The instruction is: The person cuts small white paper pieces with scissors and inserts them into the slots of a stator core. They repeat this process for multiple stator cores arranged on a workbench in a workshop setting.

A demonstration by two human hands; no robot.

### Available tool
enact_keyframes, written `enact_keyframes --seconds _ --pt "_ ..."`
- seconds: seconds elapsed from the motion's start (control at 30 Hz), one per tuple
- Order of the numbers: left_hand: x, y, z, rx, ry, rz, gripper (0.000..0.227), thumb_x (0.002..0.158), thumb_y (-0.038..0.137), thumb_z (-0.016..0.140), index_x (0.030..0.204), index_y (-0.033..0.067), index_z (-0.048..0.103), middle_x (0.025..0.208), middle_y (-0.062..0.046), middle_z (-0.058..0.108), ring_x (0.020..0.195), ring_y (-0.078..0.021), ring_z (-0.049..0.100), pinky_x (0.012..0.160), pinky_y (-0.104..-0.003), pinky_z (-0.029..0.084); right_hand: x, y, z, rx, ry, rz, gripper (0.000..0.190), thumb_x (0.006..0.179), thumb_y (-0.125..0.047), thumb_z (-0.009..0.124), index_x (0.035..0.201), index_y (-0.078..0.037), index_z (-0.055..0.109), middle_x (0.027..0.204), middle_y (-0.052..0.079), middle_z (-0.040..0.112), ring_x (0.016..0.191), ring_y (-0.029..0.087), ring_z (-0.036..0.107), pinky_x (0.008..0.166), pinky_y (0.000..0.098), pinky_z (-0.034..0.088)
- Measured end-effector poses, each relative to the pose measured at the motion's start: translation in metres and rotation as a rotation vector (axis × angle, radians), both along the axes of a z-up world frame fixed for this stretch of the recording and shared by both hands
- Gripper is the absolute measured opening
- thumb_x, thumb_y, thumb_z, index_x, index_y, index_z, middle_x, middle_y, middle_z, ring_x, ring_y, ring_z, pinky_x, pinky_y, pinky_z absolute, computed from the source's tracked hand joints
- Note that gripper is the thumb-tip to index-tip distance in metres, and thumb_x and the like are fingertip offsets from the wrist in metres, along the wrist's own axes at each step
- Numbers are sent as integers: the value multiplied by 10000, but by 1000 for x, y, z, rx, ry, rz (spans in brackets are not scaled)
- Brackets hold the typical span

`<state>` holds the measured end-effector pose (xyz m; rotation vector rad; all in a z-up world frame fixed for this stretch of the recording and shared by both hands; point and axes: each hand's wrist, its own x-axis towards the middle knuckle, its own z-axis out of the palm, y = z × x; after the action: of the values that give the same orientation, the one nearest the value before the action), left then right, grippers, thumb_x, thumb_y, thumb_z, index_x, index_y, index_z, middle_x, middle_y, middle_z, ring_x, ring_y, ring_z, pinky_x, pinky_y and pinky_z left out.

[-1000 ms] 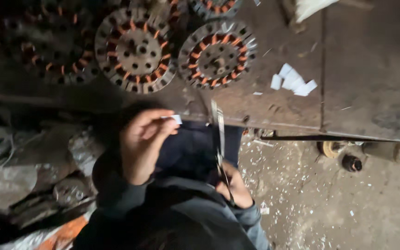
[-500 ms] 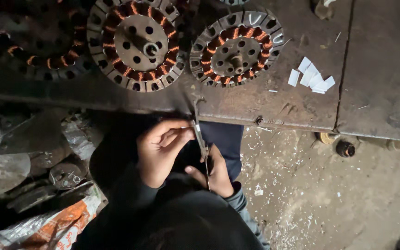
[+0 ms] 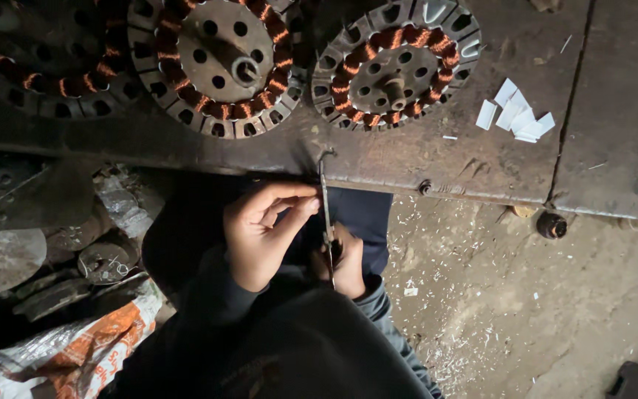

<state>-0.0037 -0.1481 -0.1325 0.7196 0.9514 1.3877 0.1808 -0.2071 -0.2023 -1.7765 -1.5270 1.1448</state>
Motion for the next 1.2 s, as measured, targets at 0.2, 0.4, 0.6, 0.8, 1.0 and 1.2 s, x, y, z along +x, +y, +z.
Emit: enact_keyframes --seconds 0.2,0.4,0.6,0.8,1.0,1.2 --pt "-2 2 1 3 -29 -34 181 984 -81 665 1165 -83 670 1126 -127 747 1050 -159 730 955 -278 585 -14 5 24 -96 355 17 354 803 7 740 931 -103 429 773 4 522 627 76 548 533 243 432" --pt "-4 -5 -1 18 9 -59 186 992 -89 635 1178 -88 650 1155 -137 743 1075 -169 730 960 -279 582 -21 11 42 -175 332 7 421 831 -100 816 965 -107 416 825 16 547 631 82 576 535 244 464" --pt "-1 -13 -3 -51 0 -74 175 983 -93 639 1156 -92 662 1132 -144 749 1068 -168 730 937 -277 583 -20 13 42 51 117 126 440 819 -174 867 1021 -53 495 908 47 527 840 145 493 766 286 460" --pt "0 -13 -9 -21 -7 -72 179 987 -91 641 1166 -87 651 1149 -141 744 1083 -171 728 957 -284 582 -17 11 39 51 123 129 434 824 -166 863 1066 -32 529 940 50 563 870 151 523 808 289 479" --pt "1 -18 -13 14 -22 -73 231 1003 -61 604 1233 -46 579 1213 -105 688 1148 -160 674 1020 -288 534 -9 8 32 185 10 211 543 798 -154 882 1161 4 509 1046 132 577 958 244 578 870 350 478" --pt "-45 -35 -28 -108 117 50 210 1049 48 549 1243 5 614 1075 -91 693 1021 -166 722 968 -292 563 32 -3 41 264 -318 380 626 755 -73 831 1292 60 539 1269 254 596 1231 456 540 1131 527 340"
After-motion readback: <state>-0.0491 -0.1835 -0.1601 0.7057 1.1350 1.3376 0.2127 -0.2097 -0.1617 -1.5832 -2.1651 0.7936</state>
